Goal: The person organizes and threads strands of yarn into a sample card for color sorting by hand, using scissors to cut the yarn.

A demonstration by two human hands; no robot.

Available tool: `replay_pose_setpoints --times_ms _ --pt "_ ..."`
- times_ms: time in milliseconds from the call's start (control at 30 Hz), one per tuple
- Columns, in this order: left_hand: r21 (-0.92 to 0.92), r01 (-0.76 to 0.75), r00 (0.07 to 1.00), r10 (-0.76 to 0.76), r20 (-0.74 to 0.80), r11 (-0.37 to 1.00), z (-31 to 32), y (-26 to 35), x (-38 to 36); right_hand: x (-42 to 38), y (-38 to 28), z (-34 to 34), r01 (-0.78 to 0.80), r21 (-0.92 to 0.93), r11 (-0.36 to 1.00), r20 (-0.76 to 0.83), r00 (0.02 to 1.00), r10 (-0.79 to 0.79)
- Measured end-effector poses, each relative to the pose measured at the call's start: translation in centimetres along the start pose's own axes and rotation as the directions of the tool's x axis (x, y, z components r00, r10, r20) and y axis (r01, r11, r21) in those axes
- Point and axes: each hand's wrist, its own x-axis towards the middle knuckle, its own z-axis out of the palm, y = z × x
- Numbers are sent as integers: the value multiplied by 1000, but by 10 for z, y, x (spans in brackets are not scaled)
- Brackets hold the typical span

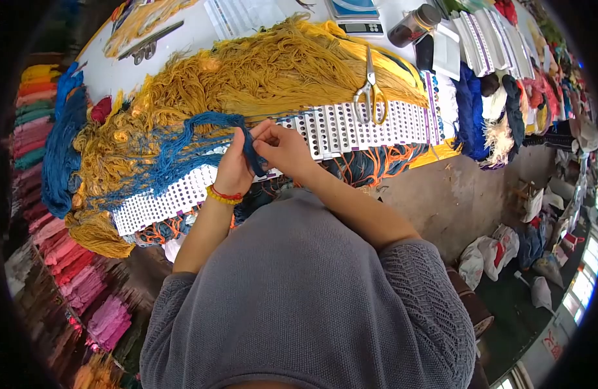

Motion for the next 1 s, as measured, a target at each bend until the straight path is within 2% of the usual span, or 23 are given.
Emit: replay_pose_setpoints --times_ms 167,233,267,300,333,400,433,467,533,567,600,633,667,700,733,767,800,833,867,900,933,967,1000 --pt "-42 20 1000 -19 25 999 -3 1 -1 -3 3 1 9 36 999 14 1000 -9" --pt "32 2 999 -1 -48 999 -3 0 1 -5 4 1 17 84 996 -5 1000 -17" --pt "34 6 999 -4 -43 999 -4 -2 3 -4 8 -1 85 152 985 2 996 -87" --pt "-30 20 994 -23 -111 999 -6 -4 4 -3 13 -4 152 218 964 2 988 -156" --pt "-94 30 983 -47 -179 995 -6 -5 6 -1 21 -8 143 263 954 -18 989 -144" --pt "-225 -26 972 -28 -234 974 -32 -7 11 5 20 -30 131 456 880 -86 991 -103" --pt "-272 -72 972 6 -234 960 -62 -9 14 -5 -6 -40 -54 775 630 -22 993 112" --pt "-295 -117 912 -14 -409 948 -73 7 12 -2 -4 -67 -102 866 490 68 994 86" --pt "-240 -270 872 131 -472 932 -151 27 0 -8 -4 -128 -51 894 444 83 995 -53" --pt "-150 -324 798 185 -573 934 -210 32 -12 -14 -5 -170 125 707 696 -169 986 -6" --pt "-22 -335 658 218 -721 942 -243 44 -26 -22 -6 -216 296 531 794 -427 903 -51" --pt "89 -305 469 231 -852 948 -263 55 -39 -31 8 -315 359 704 612 -323 930 -174" --pt "51 -285 468 186 -864 957 -288 66 -55 -56 -29 -326 579 207 789 -858 495 -138" --pt "113 -296 428 237 -872 949 -278 69 -50 -78 -19 -406 703 190 685 -957 289 -31" --pt "174 -301 383 286 -878 938 -262 71 -46 -99 -56 -388 447 -170 878 -982 -6 -187" --pt "265 -174 450 315 -836 949 -241 66 -28 -94 -48 -403 436 -323 840 -940 -46 -338" --pt "232 -132 596 265 -758 964 -201 57 -6 -88 -36 -415 422 -468 777 -873 -85 -480" --pt "208 -85 727 203 -656 974 -151 41 19 -63 -26 -377 571 -384 726 -856 74 -511" --pt "328 -8 819 195 -539 945 -107 21 40 -39 -1 -348 568 -385 728 -858 71 -509" --pt "528 37 871 232 -434 849 -77 -8 64 -12 32 -325 347 -652 675 -620 269 -737" --pt "553 64 950 119 -288 831 -42 -21 80 14 54 -298 171 -868 466 -326 512 -795" --pt "487 185 952 -33 -305 854 -11 -36 98 21 65 -256 98 -845 526 -318 699 -641" --pt "452 254 953 -143 -266 855 7 -46 112 30 52 -209 6 -577 817 -506 782 -363"
